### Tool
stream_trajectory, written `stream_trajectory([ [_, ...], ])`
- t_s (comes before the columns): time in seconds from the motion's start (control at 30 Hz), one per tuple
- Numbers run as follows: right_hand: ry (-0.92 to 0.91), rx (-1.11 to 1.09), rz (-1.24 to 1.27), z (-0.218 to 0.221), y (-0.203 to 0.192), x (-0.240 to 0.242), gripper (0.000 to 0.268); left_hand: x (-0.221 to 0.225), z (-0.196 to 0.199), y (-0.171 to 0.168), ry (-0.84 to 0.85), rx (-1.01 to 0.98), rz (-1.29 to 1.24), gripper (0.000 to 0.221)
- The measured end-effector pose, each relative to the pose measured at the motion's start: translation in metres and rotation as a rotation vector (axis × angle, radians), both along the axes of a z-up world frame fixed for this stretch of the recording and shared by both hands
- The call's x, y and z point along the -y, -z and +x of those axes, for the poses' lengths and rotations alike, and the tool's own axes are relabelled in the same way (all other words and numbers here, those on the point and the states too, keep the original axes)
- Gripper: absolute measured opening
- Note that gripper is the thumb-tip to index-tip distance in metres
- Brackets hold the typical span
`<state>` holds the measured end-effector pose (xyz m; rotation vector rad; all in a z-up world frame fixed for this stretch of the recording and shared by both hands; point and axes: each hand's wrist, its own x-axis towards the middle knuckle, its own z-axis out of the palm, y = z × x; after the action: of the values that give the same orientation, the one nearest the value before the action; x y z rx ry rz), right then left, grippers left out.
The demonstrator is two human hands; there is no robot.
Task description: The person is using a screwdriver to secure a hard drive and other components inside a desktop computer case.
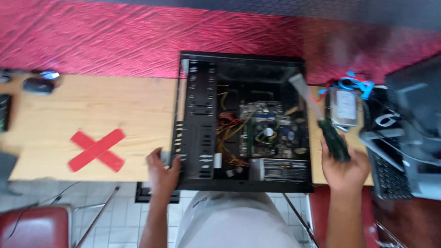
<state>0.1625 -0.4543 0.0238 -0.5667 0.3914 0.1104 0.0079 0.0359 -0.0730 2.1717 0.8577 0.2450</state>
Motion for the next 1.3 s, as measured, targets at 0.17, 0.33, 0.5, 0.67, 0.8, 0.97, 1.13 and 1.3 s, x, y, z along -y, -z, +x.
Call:
stream_trajectory([
  [0.17,-0.294,0.349,0.276,-0.053,-0.009,0.048,0.089,0.007,0.006,-0.036,-0.062,-0.079,-0.127,0.070],
  [0.33,-0.097,0.205,-0.033,-0.063,0.039,0.106,0.063,0.010,0.012,-0.047,-0.160,-0.212,-0.227,0.072],
  [0.5,-0.096,-0.620,-1.064,-0.058,0.076,0.129,0.034,0.012,0.004,-0.059,-0.126,-0.265,-0.146,0.069],
  [0.67,-0.134,-0.467,-1.115,-0.040,0.167,0.142,0.019,0.029,0.012,-0.068,-0.165,-0.312,-0.053,0.073],
  [0.8,-0.237,-0.623,-1.425,-0.002,0.145,0.111,0.011,0.039,0.007,-0.067,-0.188,-0.194,0.058,0.070],
  [0.97,-0.219,-0.456,-1.662,0.034,0.210,0.131,0.019,0.032,-0.002,-0.048,-0.174,-0.116,0.133,0.075],
  [1.13,-0.194,-0.289,-1.803,0.045,0.231,0.129,0.021,0.033,0.003,-0.048,-0.192,-0.018,0.098,0.073],
  [1.3,-0.114,-0.372,-1.606,0.042,0.230,0.124,0.012,0.034,0.000,-0.045,-0.275,0.150,-0.049,0.075],
])
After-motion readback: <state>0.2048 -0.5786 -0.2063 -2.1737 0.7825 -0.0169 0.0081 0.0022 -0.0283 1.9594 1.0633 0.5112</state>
